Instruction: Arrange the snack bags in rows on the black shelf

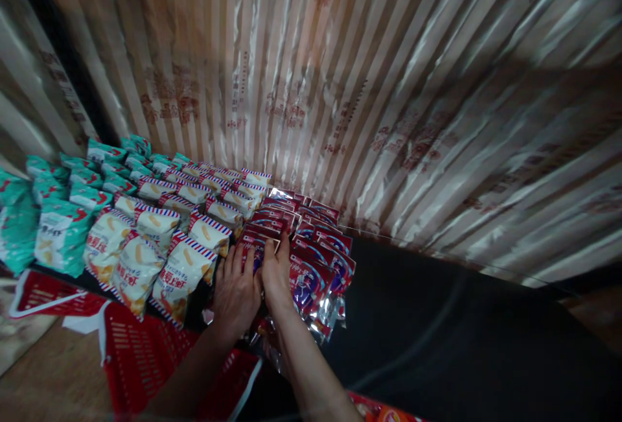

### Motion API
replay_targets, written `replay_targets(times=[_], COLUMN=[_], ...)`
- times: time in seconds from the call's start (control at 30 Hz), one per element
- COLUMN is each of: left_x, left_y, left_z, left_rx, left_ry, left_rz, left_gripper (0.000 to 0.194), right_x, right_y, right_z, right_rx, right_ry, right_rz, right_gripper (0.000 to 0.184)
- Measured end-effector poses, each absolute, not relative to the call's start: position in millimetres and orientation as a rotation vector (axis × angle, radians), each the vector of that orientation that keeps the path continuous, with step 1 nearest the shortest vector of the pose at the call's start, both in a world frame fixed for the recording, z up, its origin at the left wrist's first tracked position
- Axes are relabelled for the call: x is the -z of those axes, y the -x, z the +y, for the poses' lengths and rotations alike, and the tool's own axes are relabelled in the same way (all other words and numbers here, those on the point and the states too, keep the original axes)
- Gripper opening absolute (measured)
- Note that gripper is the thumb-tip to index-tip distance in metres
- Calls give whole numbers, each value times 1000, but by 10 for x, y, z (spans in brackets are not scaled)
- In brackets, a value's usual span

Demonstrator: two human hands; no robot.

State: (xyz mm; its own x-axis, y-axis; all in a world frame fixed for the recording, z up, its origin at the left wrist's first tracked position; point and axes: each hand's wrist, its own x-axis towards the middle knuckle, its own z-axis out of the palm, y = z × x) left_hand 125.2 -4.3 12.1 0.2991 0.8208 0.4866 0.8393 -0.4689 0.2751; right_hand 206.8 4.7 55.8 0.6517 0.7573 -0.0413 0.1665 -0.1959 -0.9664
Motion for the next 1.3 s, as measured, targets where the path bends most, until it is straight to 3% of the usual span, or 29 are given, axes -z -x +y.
replay_targets(times=[0.47, 0.8, 1.3], left_x=[-89, -153, -146], left_y=[-1213, -1352, -1395], left_z=[75, -101, -104], left_rx=[912, 786, 824], left_ry=[2546, 2491, 2437], left_rz=[-1485, -1572, -1596], left_gripper=[43, 43, 43], right_x=[-542, -635, -506], right_y=[-2154, -2339, -2662], right_z=[180, 333, 783], right_rx=[-521, -149, -85], right_ry=[1839, 2104, 2210], right_rz=[-895, -1583, -1875], right_gripper=[66, 53, 65])
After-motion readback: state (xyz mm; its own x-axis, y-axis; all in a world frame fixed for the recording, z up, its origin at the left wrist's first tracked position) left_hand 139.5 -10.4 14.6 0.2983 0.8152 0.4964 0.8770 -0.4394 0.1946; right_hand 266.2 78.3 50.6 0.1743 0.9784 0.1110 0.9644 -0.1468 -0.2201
